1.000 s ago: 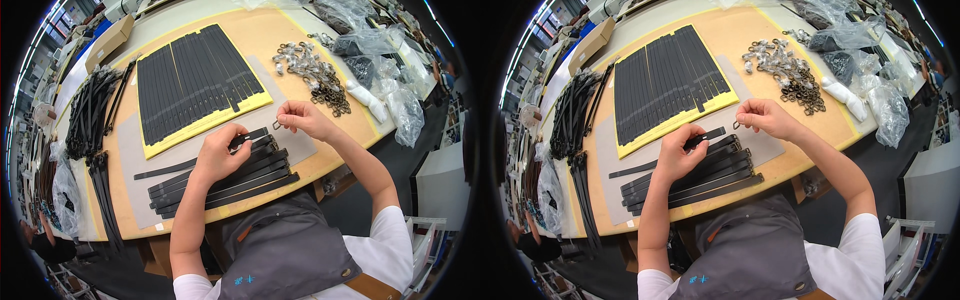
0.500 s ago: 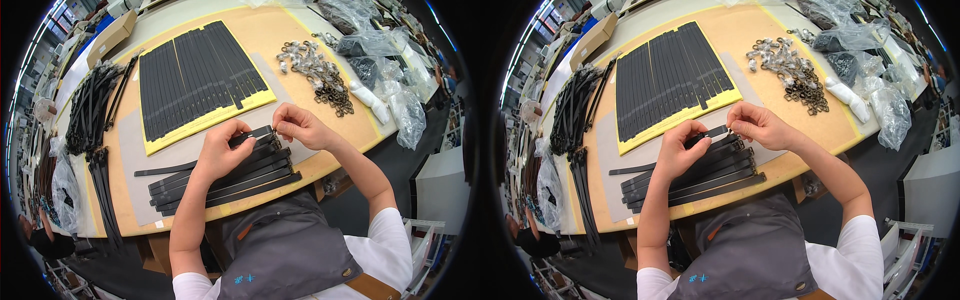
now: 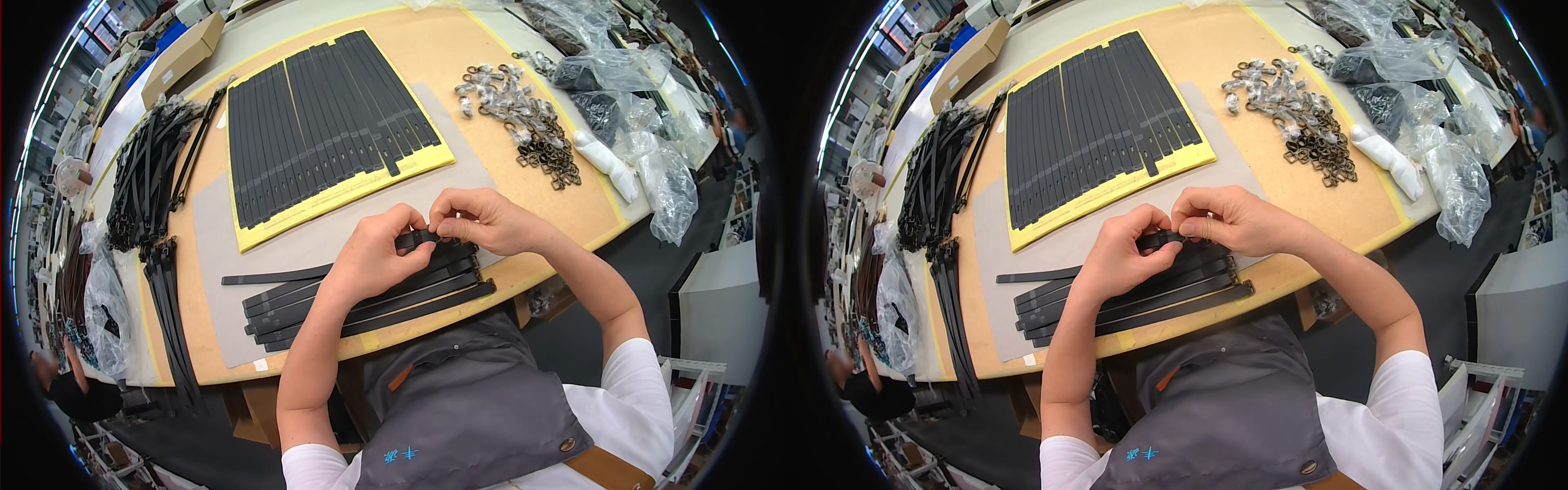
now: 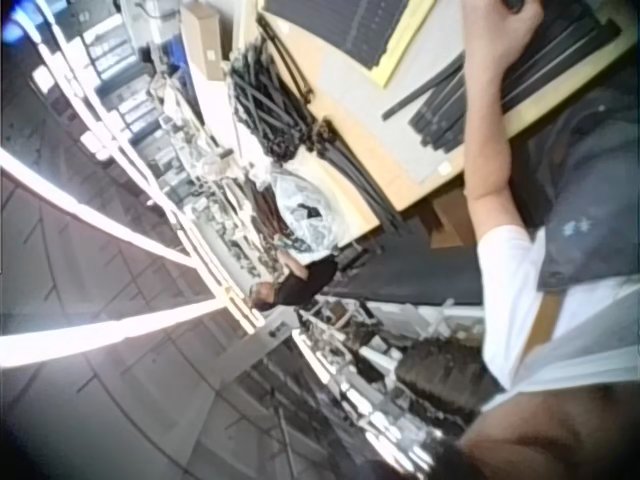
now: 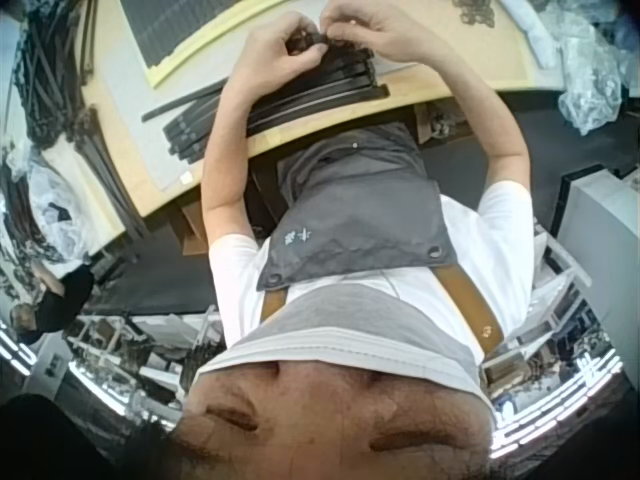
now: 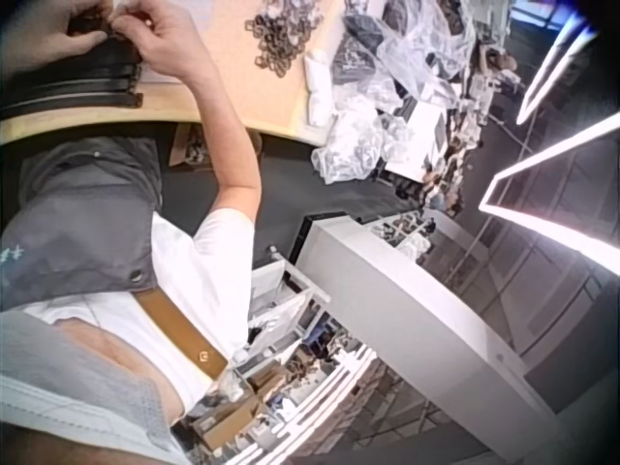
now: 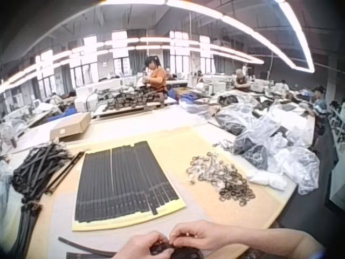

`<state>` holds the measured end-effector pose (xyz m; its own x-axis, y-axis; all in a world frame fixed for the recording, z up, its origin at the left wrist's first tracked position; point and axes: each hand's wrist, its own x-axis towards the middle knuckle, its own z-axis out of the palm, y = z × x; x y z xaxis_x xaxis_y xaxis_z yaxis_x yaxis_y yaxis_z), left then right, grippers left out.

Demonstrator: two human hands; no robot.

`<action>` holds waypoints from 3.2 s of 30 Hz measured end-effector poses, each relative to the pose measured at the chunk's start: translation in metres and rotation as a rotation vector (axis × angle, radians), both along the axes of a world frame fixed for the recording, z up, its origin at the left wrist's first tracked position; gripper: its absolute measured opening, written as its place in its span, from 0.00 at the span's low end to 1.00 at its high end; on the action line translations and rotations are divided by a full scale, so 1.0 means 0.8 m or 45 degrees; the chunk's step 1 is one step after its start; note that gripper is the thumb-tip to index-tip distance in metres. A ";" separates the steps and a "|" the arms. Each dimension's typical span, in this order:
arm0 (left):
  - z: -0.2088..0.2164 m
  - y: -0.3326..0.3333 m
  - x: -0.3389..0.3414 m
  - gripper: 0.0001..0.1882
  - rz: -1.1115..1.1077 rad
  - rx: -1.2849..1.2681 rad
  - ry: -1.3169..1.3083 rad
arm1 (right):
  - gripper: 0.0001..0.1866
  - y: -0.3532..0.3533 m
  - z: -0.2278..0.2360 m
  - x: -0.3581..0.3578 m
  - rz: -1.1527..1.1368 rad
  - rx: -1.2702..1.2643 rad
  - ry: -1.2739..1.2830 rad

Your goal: The person assembles black leather belt straps by attaching metal buckles to the ends. They pick up a strap and a buckle, align the buckle with the strap's end, and press it into place. The person repeats this process for multiple straps, stacking the finished items on the table.

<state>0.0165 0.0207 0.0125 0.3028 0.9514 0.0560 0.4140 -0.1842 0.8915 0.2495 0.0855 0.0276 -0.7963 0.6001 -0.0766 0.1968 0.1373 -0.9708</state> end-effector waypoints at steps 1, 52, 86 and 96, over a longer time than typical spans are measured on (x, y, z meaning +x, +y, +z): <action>-0.001 0.000 0.001 0.12 0.001 0.026 0.004 | 0.07 -0.002 0.003 -0.002 -0.014 0.020 0.003; -0.008 0.002 -0.006 0.12 0.091 0.215 -0.011 | 0.10 0.011 -0.026 0.029 -0.343 -0.787 0.433; -0.009 -0.001 -0.003 0.12 0.039 0.275 0.031 | 0.15 0.007 0.001 -0.003 -0.114 -0.425 -0.148; -0.014 0.000 -0.002 0.11 0.020 0.261 0.008 | 0.17 0.008 -0.004 -0.001 -0.096 -0.444 -0.156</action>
<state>0.0151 0.0208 0.0010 0.2890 0.9249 0.2470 0.4239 -0.3550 0.8333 0.2490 0.0918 0.0240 -0.7233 0.5775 -0.3785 0.3113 -0.2165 -0.9253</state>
